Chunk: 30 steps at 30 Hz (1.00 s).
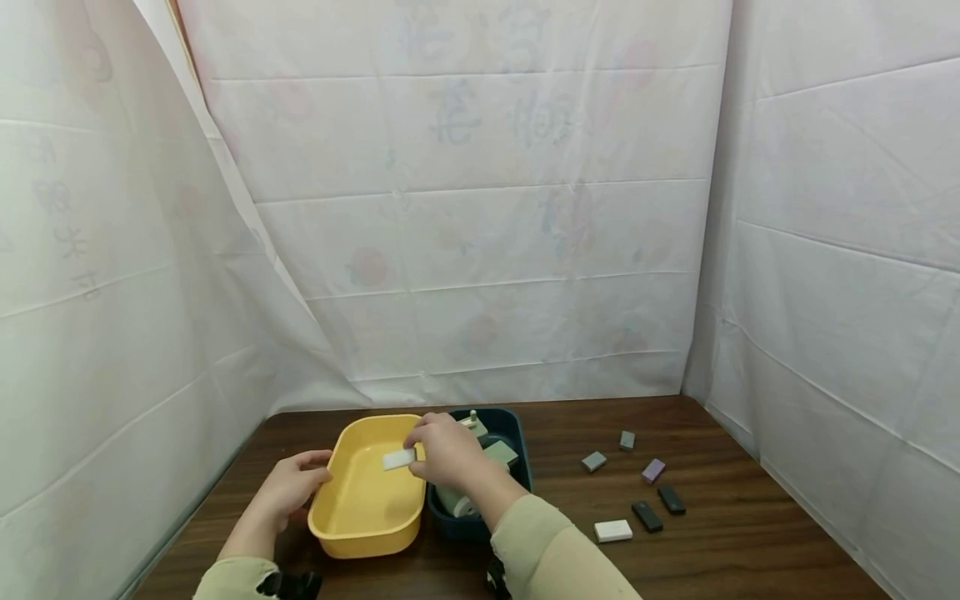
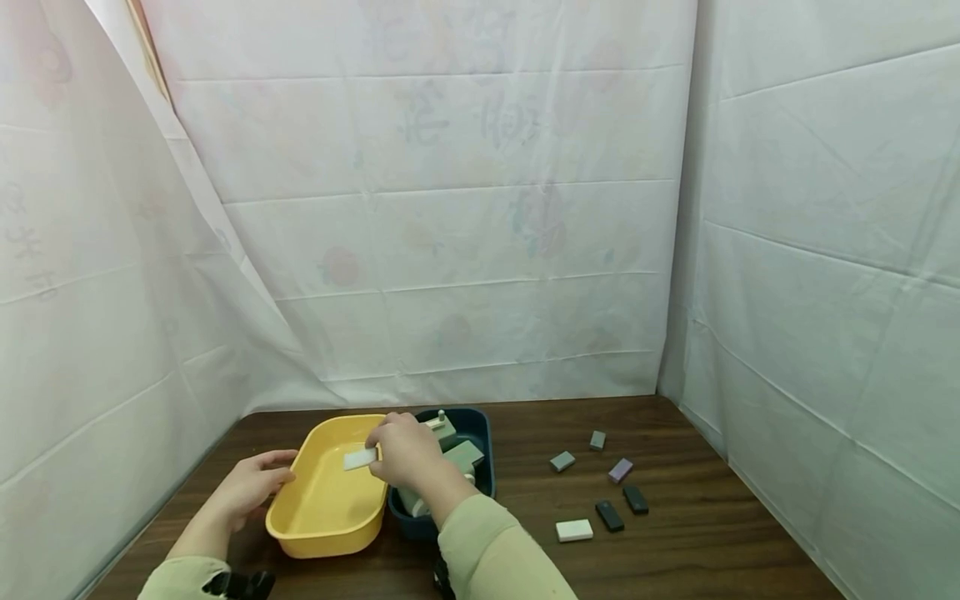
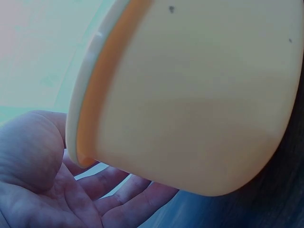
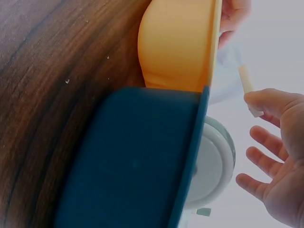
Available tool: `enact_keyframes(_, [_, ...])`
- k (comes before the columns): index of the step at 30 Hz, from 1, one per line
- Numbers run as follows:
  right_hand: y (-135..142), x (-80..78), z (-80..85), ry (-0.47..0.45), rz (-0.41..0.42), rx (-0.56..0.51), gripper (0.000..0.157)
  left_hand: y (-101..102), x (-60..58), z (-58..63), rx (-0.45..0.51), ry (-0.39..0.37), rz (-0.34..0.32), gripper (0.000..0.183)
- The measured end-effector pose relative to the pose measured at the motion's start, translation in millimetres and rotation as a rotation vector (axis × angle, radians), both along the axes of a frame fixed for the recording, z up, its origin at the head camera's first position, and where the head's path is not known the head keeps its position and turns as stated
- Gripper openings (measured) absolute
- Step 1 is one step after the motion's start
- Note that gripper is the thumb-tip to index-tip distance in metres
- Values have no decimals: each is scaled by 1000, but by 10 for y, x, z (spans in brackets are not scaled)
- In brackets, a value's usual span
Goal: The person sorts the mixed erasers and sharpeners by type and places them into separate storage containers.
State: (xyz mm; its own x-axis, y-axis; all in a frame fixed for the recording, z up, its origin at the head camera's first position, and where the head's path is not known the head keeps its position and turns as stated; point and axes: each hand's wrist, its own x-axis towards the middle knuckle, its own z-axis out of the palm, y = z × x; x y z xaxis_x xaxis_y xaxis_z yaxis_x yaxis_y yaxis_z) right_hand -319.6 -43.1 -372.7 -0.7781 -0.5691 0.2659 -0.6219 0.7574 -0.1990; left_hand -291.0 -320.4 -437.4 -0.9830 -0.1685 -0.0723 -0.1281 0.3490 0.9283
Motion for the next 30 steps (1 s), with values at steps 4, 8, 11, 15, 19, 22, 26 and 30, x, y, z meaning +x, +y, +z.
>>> enact_keyframes(4, [-27,8,-18,19,-12,32,20,27,12,5,3,4,-1,54])
enact_keyframes(8, [-30,9,-15,21,-24,47,29,51,18,11,4,9,-1,54])
enact_keyframes(11, [-12,4,-7,17,-30,46,32,58,15,12,3,12,-1,54])
enact_keyframes(15, [52,-18,-5,10,-27,26,31,63,12,8,4,12,1,54])
enact_keyframes(19, [148,-47,7,13,-9,-5,34,60,6,6,1,8,0,54])
enact_keyframes(22, [231,-52,38,16,4,-41,35,45,-2,6,-4,6,-1,55])
enact_keyframes(26, [362,-38,99,-6,17,-121,36,18,-7,2,-5,4,2,54])
enact_keyframes(30, [485,-22,169,-39,41,-206,35,-8,1,1,-6,4,6,54])
